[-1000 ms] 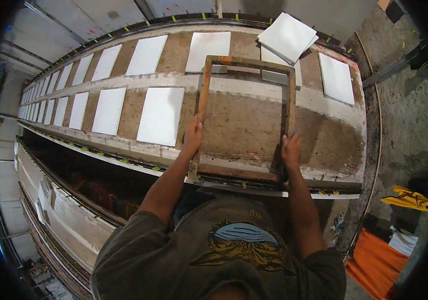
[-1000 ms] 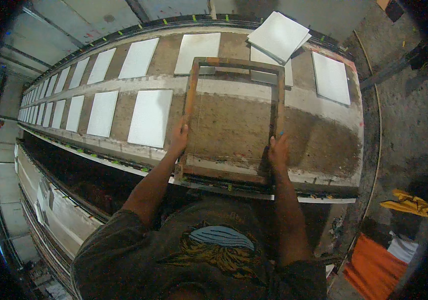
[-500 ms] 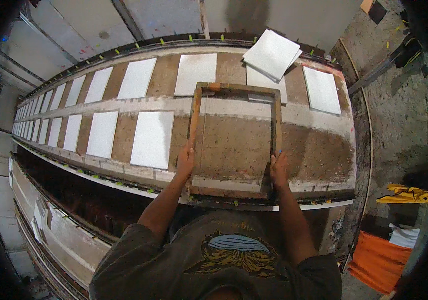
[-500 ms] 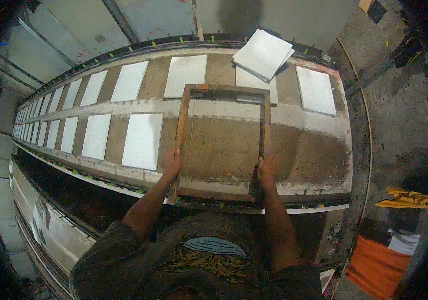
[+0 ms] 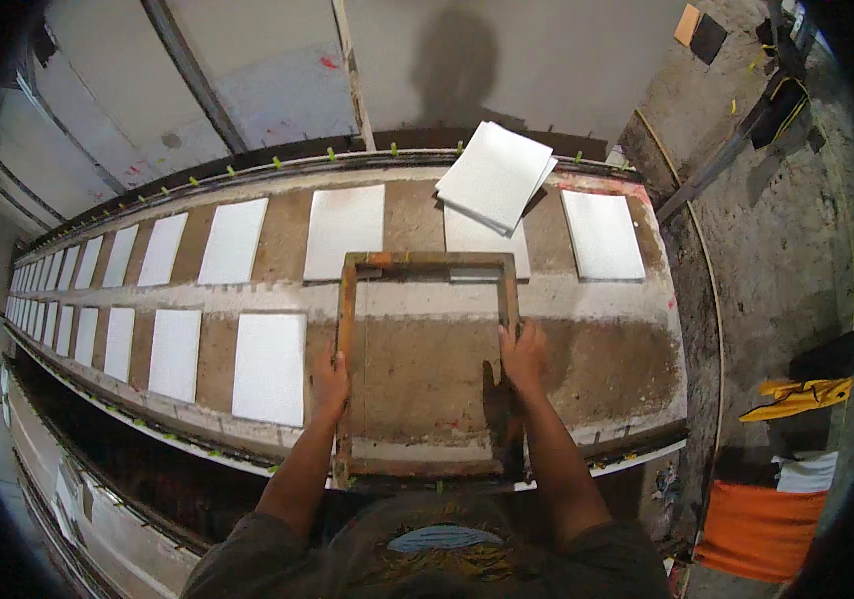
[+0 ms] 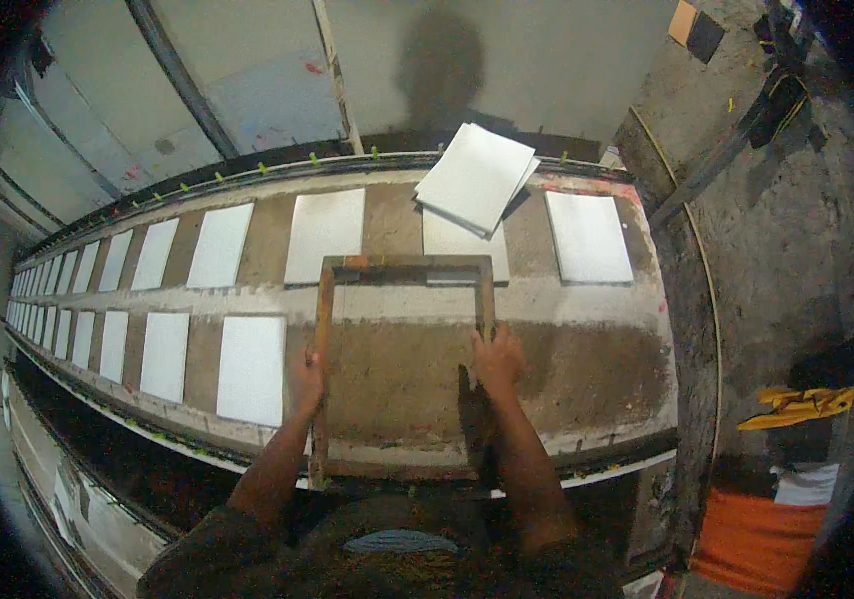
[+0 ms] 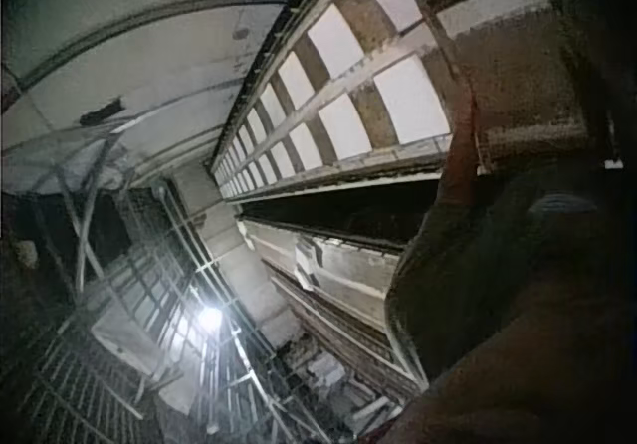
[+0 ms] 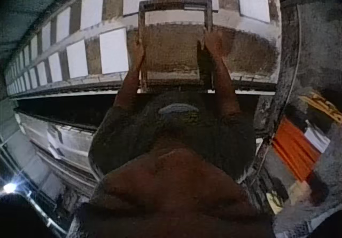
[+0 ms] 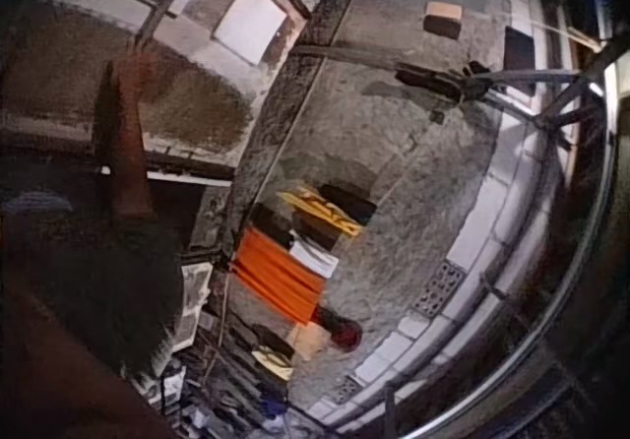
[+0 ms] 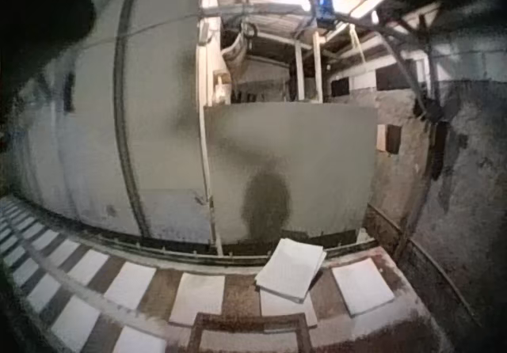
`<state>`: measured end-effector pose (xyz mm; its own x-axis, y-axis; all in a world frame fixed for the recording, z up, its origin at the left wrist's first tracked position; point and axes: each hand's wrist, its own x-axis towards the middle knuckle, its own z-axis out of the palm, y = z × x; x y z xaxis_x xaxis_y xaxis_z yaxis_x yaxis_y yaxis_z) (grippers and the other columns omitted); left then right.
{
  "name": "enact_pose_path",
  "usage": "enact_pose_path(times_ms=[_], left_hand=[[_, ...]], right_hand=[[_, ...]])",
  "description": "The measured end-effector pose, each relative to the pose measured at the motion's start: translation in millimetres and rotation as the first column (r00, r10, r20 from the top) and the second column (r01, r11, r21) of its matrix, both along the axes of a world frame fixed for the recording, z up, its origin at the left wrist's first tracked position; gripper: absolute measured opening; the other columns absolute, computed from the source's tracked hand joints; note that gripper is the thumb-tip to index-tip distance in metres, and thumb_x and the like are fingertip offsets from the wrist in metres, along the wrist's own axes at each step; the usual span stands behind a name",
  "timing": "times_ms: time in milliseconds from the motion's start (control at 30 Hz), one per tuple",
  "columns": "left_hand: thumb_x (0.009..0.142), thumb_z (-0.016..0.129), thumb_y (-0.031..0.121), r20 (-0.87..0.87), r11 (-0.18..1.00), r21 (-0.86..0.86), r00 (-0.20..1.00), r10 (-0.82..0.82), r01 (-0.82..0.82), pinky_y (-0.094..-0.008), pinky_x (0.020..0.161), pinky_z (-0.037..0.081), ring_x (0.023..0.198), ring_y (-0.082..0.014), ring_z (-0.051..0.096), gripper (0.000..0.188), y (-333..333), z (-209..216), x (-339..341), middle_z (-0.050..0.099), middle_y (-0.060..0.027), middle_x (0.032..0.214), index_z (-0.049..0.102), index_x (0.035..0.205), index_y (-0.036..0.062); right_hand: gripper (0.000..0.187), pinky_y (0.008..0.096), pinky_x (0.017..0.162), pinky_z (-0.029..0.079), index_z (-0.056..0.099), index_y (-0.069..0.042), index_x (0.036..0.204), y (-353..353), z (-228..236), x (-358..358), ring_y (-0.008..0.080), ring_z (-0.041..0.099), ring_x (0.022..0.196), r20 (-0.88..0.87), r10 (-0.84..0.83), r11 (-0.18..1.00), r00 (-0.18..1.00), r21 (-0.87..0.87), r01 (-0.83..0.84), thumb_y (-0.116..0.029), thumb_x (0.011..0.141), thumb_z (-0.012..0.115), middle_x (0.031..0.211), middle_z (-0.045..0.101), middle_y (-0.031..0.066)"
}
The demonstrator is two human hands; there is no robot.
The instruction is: The person repeatedly picks up white rectangular panels and places them into a wooden frame on a workbench. The person aligns the panels within the frame and then removes them to repeat the process with other panels.
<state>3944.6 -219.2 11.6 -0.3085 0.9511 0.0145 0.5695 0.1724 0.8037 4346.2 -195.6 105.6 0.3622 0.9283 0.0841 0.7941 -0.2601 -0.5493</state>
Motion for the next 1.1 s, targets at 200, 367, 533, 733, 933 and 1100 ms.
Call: enact_pose_path(times_ms=[200, 367, 533, 733, 933, 1100], left_hand=[[0.104, 0.05, 0.026, -0.134, 0.994, -0.103, 0.99, -0.037, 0.023, -0.046, 0.089, 0.047, 0.103, -0.0378, 0.059, 0.046, 10, 23, 22, 0.059, -0.023, 0.11, 0.049, 0.147, 0.008], [0.104, 0.049, 0.024, -0.164, 0.991, -0.128, 0.985, -0.05, 0.03, -0.0463, 0.091, 0.047, 0.105, -0.0386, 0.059, 0.046, 8, 52, 26, 0.059, -0.0231, 0.112, 0.048, 0.146, 0.0062], [0.102, 0.051, 0.021, -0.118, 0.997, -0.07, 0.992, -0.041, 0.033, -0.0448, 0.097, 0.046, 0.112, -0.0402, 0.058, 0.045, 1, 40, 19, 0.059, -0.0249, 0.121, 0.05, 0.143, 0.003], [0.1, 0.055, 0.021, -0.15, 1.0, 0.015, 0.988, -0.024, 0.027, -0.046, 0.095, 0.047, 0.109, -0.0401, 0.059, 0.042, 10, 42, 26, 0.06, -0.0239, 0.119, 0.055, 0.137, 0.0014], [0.098, 0.057, 0.022, -0.226, 0.998, 0.048, 0.974, -0.023, 0.035, -0.0471, 0.081, 0.048, 0.093, -0.0368, 0.061, 0.039, 10, 16, 14, 0.061, -0.0201, 0.106, 0.06, 0.132, 0.0026], [0.098, 0.056, 0.023, -0.226, 0.999, 0.035, 0.974, -0.024, 0.033, -0.0455, 0.078, 0.049, 0.09, -0.0359, 0.061, 0.04, 10, 38, 25, 0.06, -0.0192, 0.101, 0.06, 0.134, 0.0041]], right_hand=[[0.058, 0.0449, 0.092, 0.048, 0.056, 0.003, 0.128, 165, -32, 30, 0.0378, 0.061, 0.106, -0.24, -0.077, 0.964, 0.968, 0.229, 0.133, -0.039, 0.09, 0.07, 0.113, 0.064, 0.0235], [0.063, 0.0492, 0.101, 0.046, 0.052, 0.009, 0.125, 258, -33, 36, 0.0455, 0.059, 0.118, -0.365, -0.255, 0.948, 0.895, 0.088, 0.306, -0.033, 0.085, 0.077, 0.123, 0.061, 0.0326], [0.054, 0.0469, 0.092, 0.052, 0.055, 0.002, 0.117, 283, -14, 26, 0.0422, 0.065, 0.108, -0.309, -0.369, 0.928, 0.877, -0.065, 0.367, -0.03, 0.081, 0.08, 0.114, 0.066, 0.0267], [0.063, 0.0443, 0.09, 0.056, 0.056, 0.004, 0.117, 302, -12, 35, 0.0406, 0.068, 0.102, -0.499, -0.357, 0.933, 0.79, -0.147, 0.329, -0.033, 0.075, 0.085, 0.118, 0.066, 0.0238], [0.075, 0.0492, 0.095, 0.054, 0.045, 0.004, 0.124, 297, -27, 27, 0.0446, 0.065, 0.111, -0.337, -0.418, 0.907, 0.843, -0.2, 0.37, -0.029, 0.073, 0.088, 0.121, 0.063, 0.0291], [0.067, 0.0478, 0.096, 0.054, 0.049, 0.002, 0.121, 290, -24, 26, 0.0439, 0.065, 0.11, -0.298, -0.455, 0.884, 0.839, -0.258, 0.388, -0.027, 0.073, 0.087, 0.119, 0.065, 0.028]])
